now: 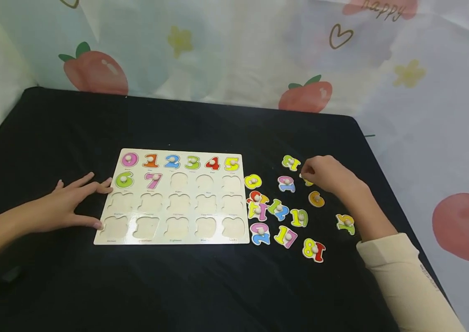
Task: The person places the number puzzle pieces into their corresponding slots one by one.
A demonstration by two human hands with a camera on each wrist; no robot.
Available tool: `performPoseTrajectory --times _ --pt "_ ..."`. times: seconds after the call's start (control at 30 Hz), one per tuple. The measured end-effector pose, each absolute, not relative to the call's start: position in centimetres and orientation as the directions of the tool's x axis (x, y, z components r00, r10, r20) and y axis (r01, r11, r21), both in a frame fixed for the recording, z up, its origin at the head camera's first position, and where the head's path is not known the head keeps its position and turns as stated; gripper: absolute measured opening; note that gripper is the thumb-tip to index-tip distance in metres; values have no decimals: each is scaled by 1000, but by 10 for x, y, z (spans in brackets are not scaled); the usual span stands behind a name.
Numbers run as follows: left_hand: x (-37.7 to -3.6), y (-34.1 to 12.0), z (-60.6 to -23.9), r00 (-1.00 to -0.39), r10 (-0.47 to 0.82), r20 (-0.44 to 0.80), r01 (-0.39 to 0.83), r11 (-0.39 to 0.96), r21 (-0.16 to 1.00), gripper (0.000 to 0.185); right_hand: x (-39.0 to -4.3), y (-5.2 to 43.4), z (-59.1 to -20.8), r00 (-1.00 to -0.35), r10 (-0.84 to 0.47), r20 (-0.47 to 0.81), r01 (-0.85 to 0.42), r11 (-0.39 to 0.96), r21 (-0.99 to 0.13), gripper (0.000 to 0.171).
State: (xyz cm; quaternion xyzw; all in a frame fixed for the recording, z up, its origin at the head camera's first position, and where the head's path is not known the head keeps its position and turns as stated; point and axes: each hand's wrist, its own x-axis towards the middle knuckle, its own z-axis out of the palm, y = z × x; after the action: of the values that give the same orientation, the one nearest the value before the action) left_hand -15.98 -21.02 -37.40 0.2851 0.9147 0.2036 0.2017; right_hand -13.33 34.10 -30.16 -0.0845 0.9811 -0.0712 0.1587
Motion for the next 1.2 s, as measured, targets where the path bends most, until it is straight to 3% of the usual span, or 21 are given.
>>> performPoseTrajectory --times 0.2,0.3,0.93,1.2 --pt "-160 -211 -374 -758 598 -260 430 758 490 90 -121 357 -304 -854 -140 -502 -20 971 -237 9" --pt "-160 -212 -374 -759 598 -259 430 758 491 90 -117 358 -305 -831 -135 -539 14 965 -263 7" --pt "-162 -206 -373 -747 610 -264 440 751 491 93 -109 362 -309 -844 -122 -523 18 967 -255 5" --pt "-165 -205 -374 -745 609 -272 439 755 487 93 -111 350 -304 -883 -161 -440 -64 972 -227 9"
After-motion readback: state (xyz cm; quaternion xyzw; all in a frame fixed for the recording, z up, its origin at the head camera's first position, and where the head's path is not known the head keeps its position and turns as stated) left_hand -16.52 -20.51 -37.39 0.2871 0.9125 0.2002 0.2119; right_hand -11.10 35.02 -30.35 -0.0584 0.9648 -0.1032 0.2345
